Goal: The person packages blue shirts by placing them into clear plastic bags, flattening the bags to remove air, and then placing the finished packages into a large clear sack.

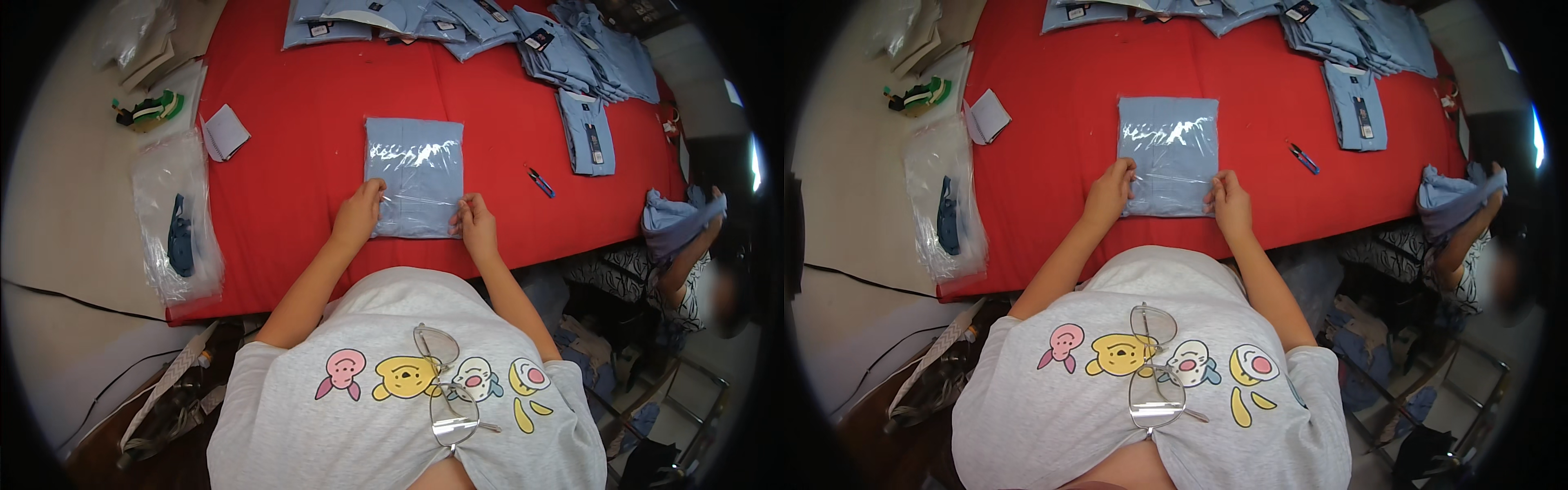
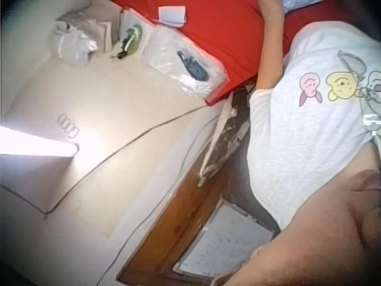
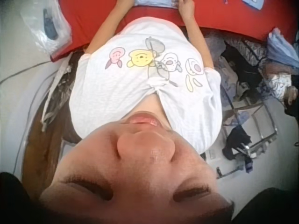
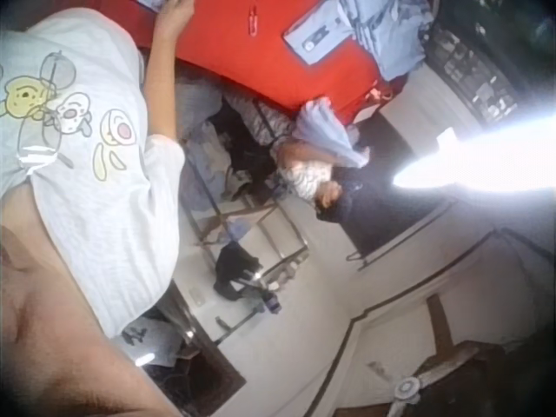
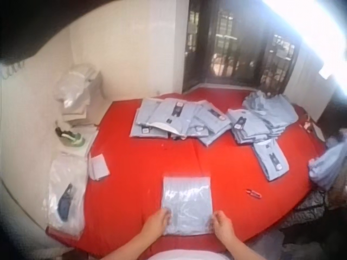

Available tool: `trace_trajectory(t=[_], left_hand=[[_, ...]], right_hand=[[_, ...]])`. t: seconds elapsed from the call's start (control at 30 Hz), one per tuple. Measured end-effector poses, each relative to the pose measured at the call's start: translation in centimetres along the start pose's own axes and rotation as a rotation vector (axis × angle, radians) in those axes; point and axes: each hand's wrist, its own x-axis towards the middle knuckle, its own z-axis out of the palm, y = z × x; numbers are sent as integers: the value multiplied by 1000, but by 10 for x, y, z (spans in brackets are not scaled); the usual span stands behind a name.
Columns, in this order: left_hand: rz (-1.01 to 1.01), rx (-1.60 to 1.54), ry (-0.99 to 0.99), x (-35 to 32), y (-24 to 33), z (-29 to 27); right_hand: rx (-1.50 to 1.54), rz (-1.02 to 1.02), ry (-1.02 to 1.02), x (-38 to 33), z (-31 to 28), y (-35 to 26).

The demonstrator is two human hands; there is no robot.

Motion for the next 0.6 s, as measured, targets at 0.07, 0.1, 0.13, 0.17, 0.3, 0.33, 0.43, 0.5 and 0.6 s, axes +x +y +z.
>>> trace_trajectory(t=[0.07, 0.1, 0.13, 0.17, 0.3, 0.33, 0.43, 0.5, 0.6], left_hand=[[231, 224, 164, -1, -29, 20], [238, 296, 157, -1, -30, 22], [243, 369, 151, -4, -32, 25], [249, 442, 145, -6, -34, 26], [202, 589, 175, -3, -21, 30], [180, 618, 191, -3, -13, 30], [351, 632, 194, -6, 21, 20], [534, 632, 95, -1, 32, 29], [629, 610, -80, 5, 25, 54]], right_hand=[[-160, -12, 49, 0, 6, -6], [-240, -17, 79, -1, 8, -8], [-331, 7, 91, -1, 10, -9], [-472, -71, 139, 1, 12, -4], [-726, -169, 242, 10, 18, 9], [-710, -143, 243, 14, 19, 7], [-700, -105, 210, 11, 21, -1], [-700, -137, 215, 13, 19, 2], [-589, -52, 178, 14, 18, 3]])
